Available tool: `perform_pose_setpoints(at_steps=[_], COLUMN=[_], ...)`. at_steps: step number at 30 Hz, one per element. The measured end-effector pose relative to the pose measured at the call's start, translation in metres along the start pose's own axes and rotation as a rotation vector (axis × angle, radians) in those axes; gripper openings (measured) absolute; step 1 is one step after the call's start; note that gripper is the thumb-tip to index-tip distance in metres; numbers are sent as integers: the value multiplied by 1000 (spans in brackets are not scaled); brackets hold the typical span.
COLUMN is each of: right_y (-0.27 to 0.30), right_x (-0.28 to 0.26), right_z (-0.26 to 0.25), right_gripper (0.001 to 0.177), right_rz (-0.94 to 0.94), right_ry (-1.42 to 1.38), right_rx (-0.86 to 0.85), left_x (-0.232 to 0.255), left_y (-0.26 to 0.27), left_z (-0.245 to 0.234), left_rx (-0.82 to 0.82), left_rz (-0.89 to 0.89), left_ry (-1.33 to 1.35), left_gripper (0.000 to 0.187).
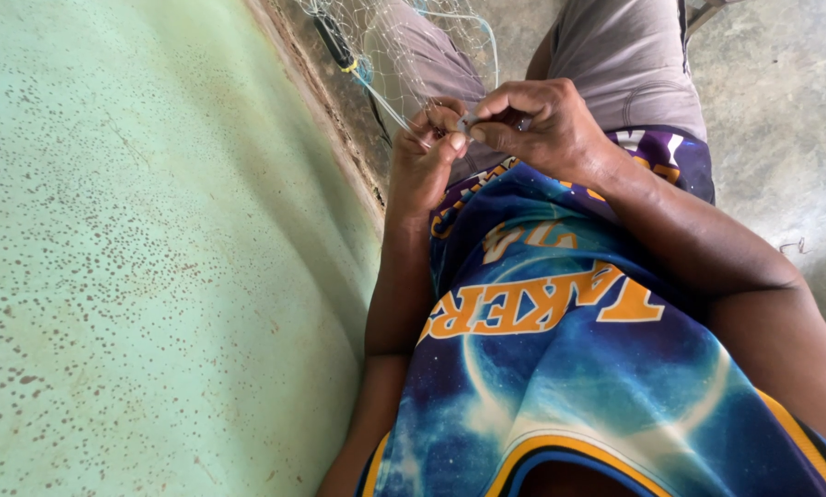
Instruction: The person is repairing a fishing net by hand, using a small white shuttle to weave and tie knots in the nylon mesh.
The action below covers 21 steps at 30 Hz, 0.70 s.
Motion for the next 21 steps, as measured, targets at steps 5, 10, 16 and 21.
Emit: perform_pose_setpoints(at_steps=[5,10,16,21], right_y=[-1,-3,-4,-5], right_x=[-3,-9,-13,-18], right_z=[0,-1,-1,-2], right_gripper=[8,7,7,6], right_rz=[-16,-58,-79,-130], right_ry=[56,75,92,173], right_rx=[-8,-8,-10,-50], left_x=[-1,0,-4,-1], left_y=[0,0,-1,1], left_z=[-1,-2,-5,-3], left_rx=[-3,-6,-8,-29], left_rz=[7,-3,5,2], left_ry=[1,-14,-13,-36], left_gripper=[14,17,18,15])
Point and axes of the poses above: each hand's wrist, its own y-axis away from the middle knuckle, its own z-axis out of the palm, x = y × z, the point moved 4 cm from there along -y, towards the middle knuckle, and after that the axes turned 14 degrees about -z, right-handed, at the moved point
